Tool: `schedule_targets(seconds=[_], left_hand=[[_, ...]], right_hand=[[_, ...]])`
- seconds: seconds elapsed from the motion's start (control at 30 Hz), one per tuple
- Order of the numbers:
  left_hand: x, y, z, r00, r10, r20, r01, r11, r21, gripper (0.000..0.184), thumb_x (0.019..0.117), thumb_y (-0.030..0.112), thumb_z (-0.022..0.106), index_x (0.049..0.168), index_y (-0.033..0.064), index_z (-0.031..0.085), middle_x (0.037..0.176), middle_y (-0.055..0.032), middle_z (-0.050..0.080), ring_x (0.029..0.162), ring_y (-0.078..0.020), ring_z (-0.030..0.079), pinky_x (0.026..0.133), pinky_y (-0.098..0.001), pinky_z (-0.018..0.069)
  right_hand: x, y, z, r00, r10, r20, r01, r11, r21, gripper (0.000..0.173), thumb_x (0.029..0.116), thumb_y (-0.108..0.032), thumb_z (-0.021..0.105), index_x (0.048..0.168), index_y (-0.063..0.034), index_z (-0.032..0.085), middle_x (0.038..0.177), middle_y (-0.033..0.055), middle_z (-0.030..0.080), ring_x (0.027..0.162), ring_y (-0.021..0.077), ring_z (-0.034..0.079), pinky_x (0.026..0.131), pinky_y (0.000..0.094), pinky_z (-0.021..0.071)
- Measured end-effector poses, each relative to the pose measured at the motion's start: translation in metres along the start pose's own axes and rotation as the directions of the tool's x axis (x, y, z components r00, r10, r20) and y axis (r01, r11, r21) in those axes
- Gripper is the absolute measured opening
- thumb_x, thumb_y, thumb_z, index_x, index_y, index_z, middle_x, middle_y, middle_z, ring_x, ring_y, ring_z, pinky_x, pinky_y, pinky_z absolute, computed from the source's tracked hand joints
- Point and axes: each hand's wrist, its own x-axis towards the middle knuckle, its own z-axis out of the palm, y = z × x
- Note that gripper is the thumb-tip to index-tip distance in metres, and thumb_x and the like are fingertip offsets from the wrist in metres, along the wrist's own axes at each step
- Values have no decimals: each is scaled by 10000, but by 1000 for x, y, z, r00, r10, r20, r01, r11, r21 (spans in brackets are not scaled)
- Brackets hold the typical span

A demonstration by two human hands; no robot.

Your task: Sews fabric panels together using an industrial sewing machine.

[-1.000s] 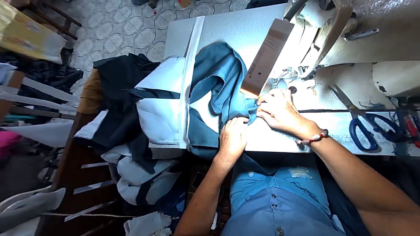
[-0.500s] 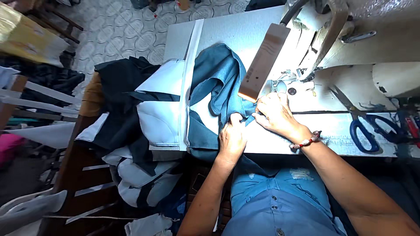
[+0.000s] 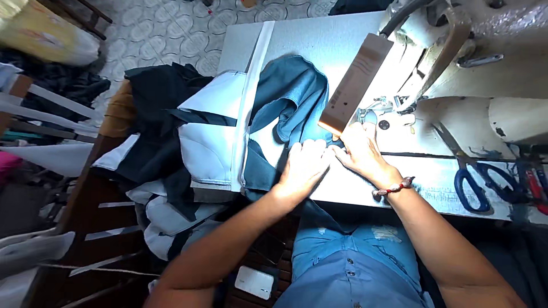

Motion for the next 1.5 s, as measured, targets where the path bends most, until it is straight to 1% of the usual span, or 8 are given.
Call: schedule_targets(seconds=[0.17,0.3,0.4,0.5,0.63,1.17,1.37,1.5], left_hand=[[40,-58,5,823,568,-20,-568,823,-15,326,957,-35,561,1182,126,735,1517,-45,554,1453,-332,444,1170,-592,302],[71,-87,8,744,642,187,-590,762,-265,448,860,322,785,1301,268,727,1620,-80,419,1560,-451,135,1135,-804,-40],[63,-96,21,836,500,229,-414,846,-337,539,882,584,599,1373,373,663,1672,-152,289,1535,-550,-15,1057,-865,-66],[40,-69,34,958,80,276,65,875,-480,574,847,591,683,1382,385,652,1713,-180,112,1517,-575,-91,1047,-872,-64],[32,-17,38,902,-310,301,419,797,-435,602,860,621,671,1426,431,594,1728,-134,53,1517,-584,-23,1040,-883,9],[49,0,40,868,-332,369,466,800,-378,632,860,636,679,1455,470,542,1730,-130,-26,1507,-598,-54,1022,-884,6],[52,-1,36,845,-335,416,486,805,-340,714,855,668,673,1508,458,477,1726,-153,-20,1499,-598,-126,1009,-889,-15],[54,0,32,835,-335,437,495,804,-330,680,860,662,670,1491,487,487,1725,-159,-14,1497,-598,-136,1010,-885,-38]], right_hand=[[-6,6,6,996,89,-32,-84,989,122,204,921,-108,572,1016,7,712,986,181,696,980,369,638,869,567,430],[-12,9,11,989,147,-23,-144,984,106,249,964,-144,583,1119,12,699,1052,202,682,1023,384,623,917,566,434],[-11,7,10,988,107,-108,-97,991,92,184,931,-78,597,1079,-13,684,1061,173,684,1017,358,637,904,548,452],[-12,9,4,946,196,-257,-154,972,176,155,917,-17,623,1030,45,710,1151,204,683,1119,342,644,988,468,497],[-48,10,-12,894,375,-244,-325,919,224,181,942,-12,586,1048,78,702,1111,211,692,1049,268,686,919,343,564],[-59,0,0,963,230,-142,-238,970,-45,351,972,-64,517,1243,-94,738,1238,128,703,1195,331,637,1007,504,488],[-31,6,-4,947,319,-50,-323,936,-143,451,955,-49,562,1378,-163,669,1036,187,646,969,391,616,811,535,477],[-24,16,-22,912,404,71,-378,895,-235,447,951,-27,594,1356,-191,687,1080,258,635,1016,465,616,831,596,487]])
